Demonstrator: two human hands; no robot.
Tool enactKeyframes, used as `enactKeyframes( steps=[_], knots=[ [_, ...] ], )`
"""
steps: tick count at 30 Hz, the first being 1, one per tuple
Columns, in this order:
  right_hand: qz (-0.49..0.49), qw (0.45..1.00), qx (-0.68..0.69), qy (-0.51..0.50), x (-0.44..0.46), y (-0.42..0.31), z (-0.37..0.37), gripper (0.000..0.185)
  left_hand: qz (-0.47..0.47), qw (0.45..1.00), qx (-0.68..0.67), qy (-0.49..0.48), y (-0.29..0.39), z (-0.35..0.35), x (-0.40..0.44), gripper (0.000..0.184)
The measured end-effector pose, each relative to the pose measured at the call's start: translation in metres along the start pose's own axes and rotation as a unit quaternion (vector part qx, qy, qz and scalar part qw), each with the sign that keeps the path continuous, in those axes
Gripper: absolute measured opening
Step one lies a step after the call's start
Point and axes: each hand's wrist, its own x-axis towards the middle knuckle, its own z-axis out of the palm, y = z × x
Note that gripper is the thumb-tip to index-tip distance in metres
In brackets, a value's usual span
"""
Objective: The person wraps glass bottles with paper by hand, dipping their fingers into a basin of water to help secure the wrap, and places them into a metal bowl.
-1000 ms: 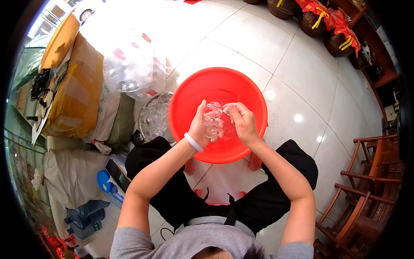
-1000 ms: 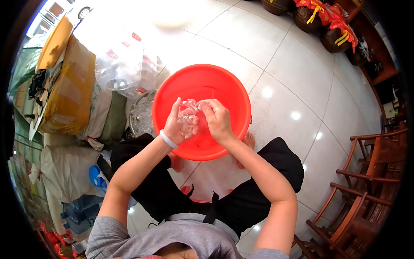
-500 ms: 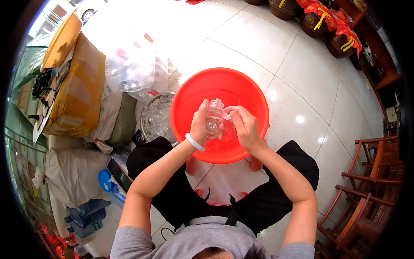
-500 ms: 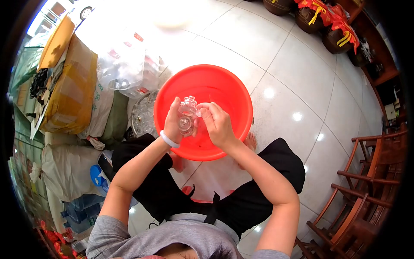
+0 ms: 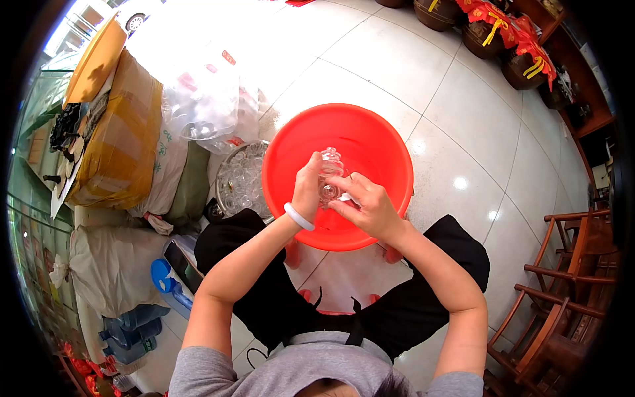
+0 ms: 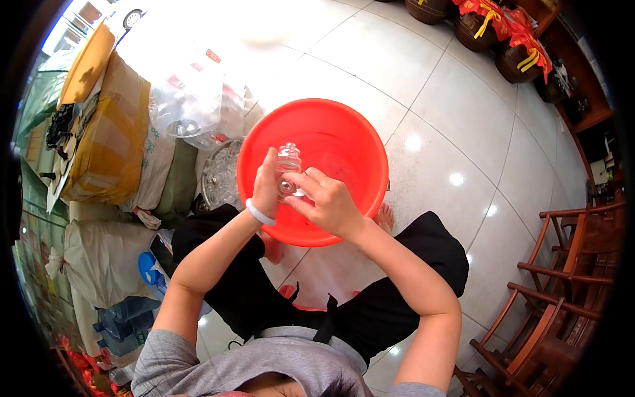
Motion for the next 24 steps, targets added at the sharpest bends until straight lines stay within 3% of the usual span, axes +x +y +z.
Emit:
enactKeyframes(
  steps=[6,8,9,11,12,13,14,15,17,18,19,21,24],
  knots=[
    [0.001,0.999,0.033,-0.013,-0.001,0.008,-0.003,0.033,0.019,0.994,0.098,-0.035,0.003,0.001,-0.002,0.053],
    [0.011,0.998,0.061,-0.013,-0.001,0.012,-0.002,0.031,-0.064,0.986,0.147,-0.049,0.011,0.001,-0.005,0.056],
    [0.028,0.995,0.093,0.005,-0.001,0.015,-0.001,0.027,-0.063,0.986,0.147,-0.049,0.011,0.002,-0.005,0.056],
    [0.046,0.991,0.122,0.025,0.000,0.014,-0.005,0.023,-0.105,0.992,0.050,-0.041,0.011,0.006,-0.004,0.058],
    [0.193,0.950,0.241,0.050,0.002,0.010,-0.010,0.020,-0.106,0.992,0.049,-0.045,0.012,0.006,-0.003,0.058],
    [0.332,0.872,0.351,0.075,0.004,0.008,-0.014,0.017,-0.125,0.991,0.015,-0.050,0.014,0.004,0.000,0.060],
    [0.364,0.836,0.401,0.090,0.006,0.014,-0.017,0.019,-0.144,0.988,-0.020,-0.055,0.015,0.002,0.002,0.062],
    [0.364,0.837,0.397,0.095,0.005,0.021,-0.019,0.019,-0.145,0.987,-0.022,-0.061,0.016,-0.001,0.004,0.062],
    [0.392,0.706,0.570,0.151,0.002,0.034,-0.020,0.017,-0.169,0.982,-0.045,-0.078,0.015,-0.006,0.006,0.064],
    [0.407,0.672,0.599,0.155,0.002,0.037,-0.019,0.014,-0.171,0.981,-0.072,-0.053,0.019,-0.002,0.004,0.058],
    [0.407,0.673,0.597,0.158,0.000,0.040,-0.018,0.014,-0.172,0.981,-0.072,-0.056,0.018,-0.003,0.005,0.058],
    [0.391,0.612,0.677,0.122,0.000,0.043,-0.016,0.012,-0.168,0.977,-0.097,-0.085,0.015,-0.006,0.006,0.055],
    [0.399,0.613,0.674,0.105,0.005,0.033,-0.021,0.014,-0.138,0.982,-0.083,-0.101,0.015,-0.005,0.005,0.052]
  ],
)
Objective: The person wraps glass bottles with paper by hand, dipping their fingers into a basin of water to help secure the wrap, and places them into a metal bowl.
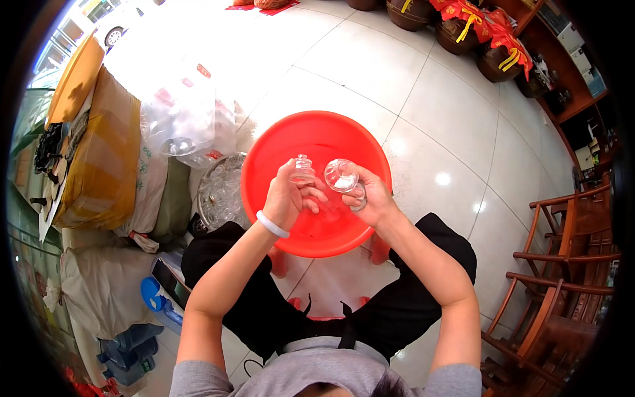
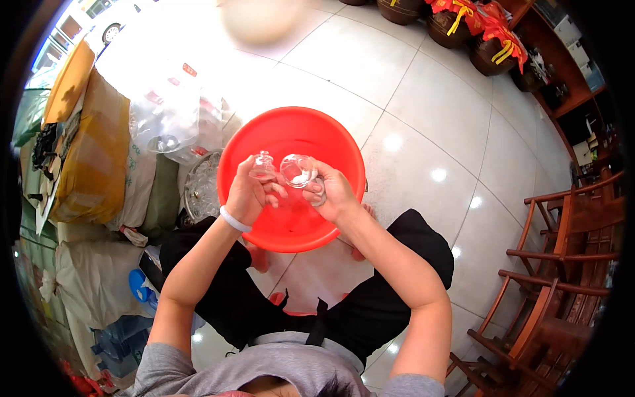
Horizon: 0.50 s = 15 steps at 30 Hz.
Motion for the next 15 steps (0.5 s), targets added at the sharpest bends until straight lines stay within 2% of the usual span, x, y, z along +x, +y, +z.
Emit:
enactKeyframes(
  steps=[4,9,15],
  knots=[
    [-0.003,0.999,0.028,-0.034,0.000,0.000,-0.006,0.017,-0.010,1.000,-0.007,-0.006,-0.002,-0.006,0.003,0.044],
    [0.004,0.998,0.044,-0.043,0.001,-0.001,-0.011,0.018,-0.004,0.997,-0.079,-0.010,-0.004,-0.006,0.004,0.023],
    [0.010,0.999,0.027,-0.042,0.000,-0.001,-0.009,0.020,0.009,0.996,-0.084,-0.008,-0.003,-0.003,0.003,0.018]
  ],
)
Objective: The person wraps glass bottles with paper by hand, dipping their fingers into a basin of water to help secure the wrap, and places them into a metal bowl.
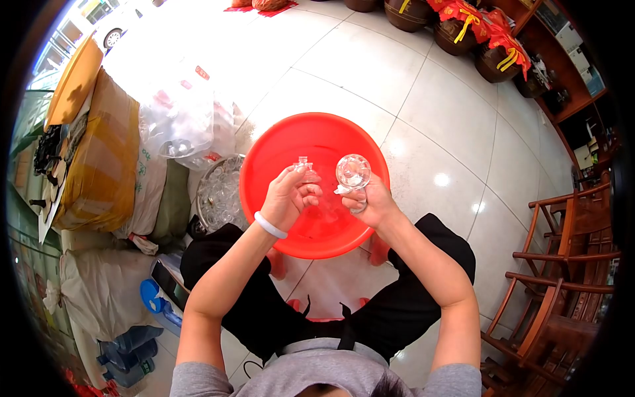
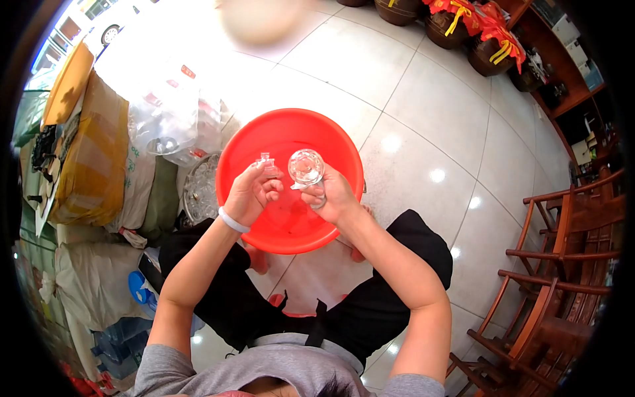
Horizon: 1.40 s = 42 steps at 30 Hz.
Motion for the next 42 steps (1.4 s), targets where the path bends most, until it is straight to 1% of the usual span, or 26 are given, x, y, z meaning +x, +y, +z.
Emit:
enactKeyframes(
  steps=[4,7,9,10,12,13,14,15,16,18,19,20,22,23,24,26,27,29,30,32,33,35,38,39,41,42],
  knots=[
    [0.003,1.000,0.001,-0.020,0.000,0.000,-0.002,0.020,-0.002,1.000,0.004,0.003,-0.001,0.000,0.000,0.019],
    [0.009,1.000,-0.003,-0.008,-0.001,0.000,0.000,0.020,-0.005,1.000,0.013,-0.003,-0.002,-0.002,0.000,0.025],
    [-0.001,1.000,-0.020,0.015,-0.001,-0.001,0.002,0.019,-0.027,1.000,0.011,0.004,-0.002,-0.002,0.000,0.037],
    [0.000,1.000,-0.019,0.015,-0.002,-0.001,0.004,0.019,-0.027,1.000,0.011,0.005,-0.002,-0.003,0.000,0.037],
    [-0.068,0.979,-0.145,0.129,-0.004,0.001,0.010,0.017,-0.049,0.999,-0.009,-0.012,-0.003,-0.005,0.000,0.046],
    [-0.067,0.979,-0.145,0.128,-0.004,0.002,0.010,0.017,-0.049,0.999,-0.009,-0.011,-0.004,-0.005,-0.001,0.046],
    [-0.135,0.945,-0.266,0.132,-0.004,0.004,0.010,0.017,-0.063,0.998,-0.011,0.014,-0.007,-0.004,-0.001,0.046],
    [-0.200,0.893,-0.382,0.132,-0.004,0.007,0.010,0.018,-0.077,0.996,-0.013,0.038,-0.010,-0.002,-0.002,0.046],
    [-0.198,0.893,-0.383,0.130,-0.002,0.013,0.009,0.018,-0.076,0.996,-0.013,0.040,-0.013,-0.002,-0.002,0.046],
    [-0.365,0.789,-0.483,0.105,0.002,0.028,0.008,0.021,-0.089,0.993,-0.064,0.035,-0.021,-0.002,-0.002,0.045],
    [-0.360,0.774,-0.512,0.098,-0.001,0.030,0.009,0.022,-0.091,0.993,-0.068,0.004,-0.023,0.000,-0.003,0.043],
    [-0.358,0.775,-0.512,0.096,-0.003,0.032,0.012,0.022,-0.089,0.994,-0.070,0.006,-0.024,-0.002,-0.003,0.043],
    [-0.394,0.665,-0.633,0.050,-0.007,0.035,0.017,0.018,-0.106,0.992,-0.062,0.002,-0.025,-0.004,-0.004,0.041],
    [-0.351,0.679,-0.643,0.052,-0.010,0.036,0.021,0.016,-0.095,0.993,-0.063,0.038,-0.027,-0.001,-0.003,0.038],
    [-0.349,0.680,-0.643,0.050,-0.008,0.037,0.019,0.016,-0.093,0.993,-0.065,0.041,-0.026,-0.002,-0.003,0.038],
    [-0.328,0.778,-0.534,0.035,-0.004,0.038,0.013,0.017,-0.095,0.994,-0.060,0.004,-0.023,-0.007,-0.003,0.037],
    [-0.326,0.780,-0.534,0.033,-0.004,0.036,0.014,0.017,-0.093,0.994,-0.061,0.007,-0.022,-0.007,-0.002,0.037],
    [-0.257,0.814,-0.517,0.066,-0.008,0.028,0.018,0.023,-0.108,0.992,-0.066,0.006,-0.020,-0.005,-0.002,0.041],
    [-0.256,0.814,-0.517,0.065,-0.010,0.024,0.019,0.023,-0.107,0.992,-0.066,0.007,-0.019,-0.002,-0.002,0.041],
    [-0.209,0.806,-0.553,-0.005,-0.013,0.020,0.020,0.035,-0.112,0.991,-0.061,0.046,-0.017,0.003,-0.004,0.040],
    [-0.209,0.806,-0.553,-0.007,-0.013,0.021,0.021,0.035,-0.110,0.991,-0.062,0.047,-0.016,0.000,-0.004,0.040],
    [-0.179,0.832,-0.524,-0.032,-0.014,0.022,0.023,0.031,-0.133,0.988,-0.073,-0.022,-0.014,-0.006,-0.003,0.045],
    [-0.137,0.845,-0.515,-0.045,-0.013,0.019,0.023,0.028,-0.144,0.983,-0.101,-0.047,-0.011,-0.005,-0.003,0.048],
    [-0.138,0.845,-0.515,-0.045,-0.013,0.018,0.024,0.028,-0.143,0.983,-0.100,-0.047,-0.011,-0.006,-0.002,0.048],
    [-0.099,0.859,-0.499,-0.055,-0.015,0.016,0.027,0.025,-0.154,0.965,-0.184,-0.105,-0.010,-0.008,-0.001,0.054],
    [-0.099,0.859,-0.499,-0.055,-0.013,0.016,0.023,0.025,-0.154,0.965,-0.183,-0.105,-0.008,-0.006,-0.001,0.054]
  ],
)
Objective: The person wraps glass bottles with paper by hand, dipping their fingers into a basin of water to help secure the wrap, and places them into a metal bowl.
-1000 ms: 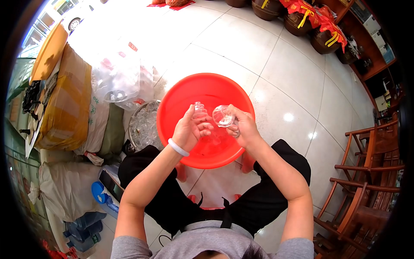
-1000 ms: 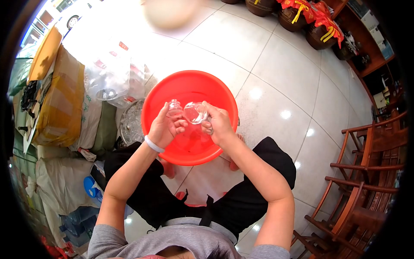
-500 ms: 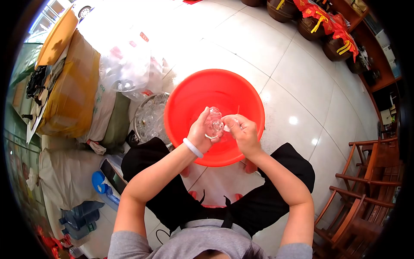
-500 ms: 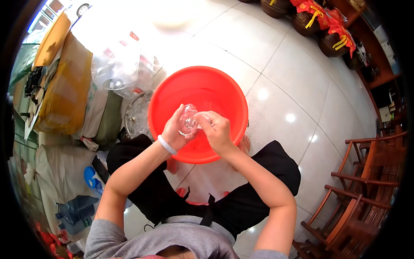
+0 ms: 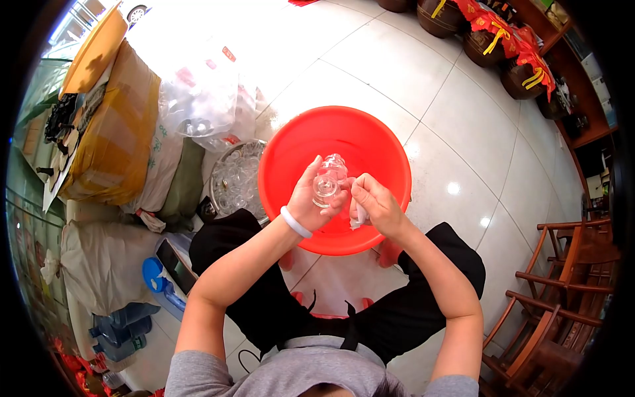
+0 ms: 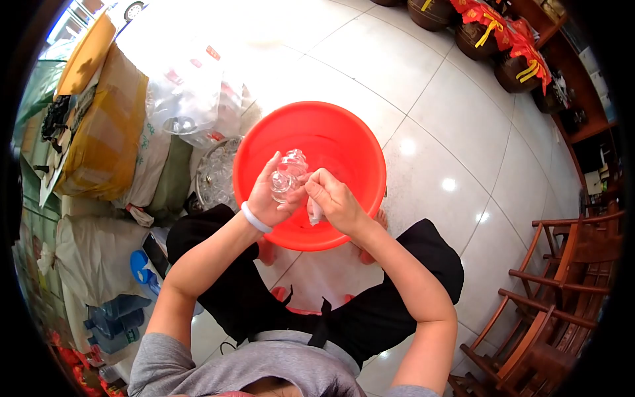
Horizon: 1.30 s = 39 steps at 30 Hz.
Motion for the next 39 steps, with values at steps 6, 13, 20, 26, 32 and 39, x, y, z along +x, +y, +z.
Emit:
enactKeyframes(
  steps=[6,13,20,26,32,39],
  knots=[
    [-0.002,0.999,0.032,-0.010,0.001,0.006,0.001,0.020,0.005,1.000,-0.028,0.000,0.001,0.007,-0.003,0.062],
    [-0.044,0.994,-0.072,0.065,0.000,0.014,0.001,0.018,0.022,0.999,-0.029,0.033,0.000,0.005,-0.001,0.056],
    [0.004,0.994,-0.079,0.078,-0.003,0.004,0.004,0.019,0.042,0.999,0.018,0.016,0.001,0.005,-0.001,0.050],
    [0.049,0.979,-0.194,0.037,-0.001,-0.004,-0.006,0.019,0.057,0.996,0.064,0.026,0.005,0.006,-0.003,0.052],
    [0.026,0.995,-0.062,0.073,-0.003,0.007,-0.007,0.019,0.086,0.990,0.109,0.014,0.012,0.007,-0.002,0.048],
    [-0.064,0.986,-0.135,0.076,-0.005,0.000,-0.011,0.015,0.082,0.989,0.127,0.006,0.011,0.006,-0.005,0.038]
  ],
)
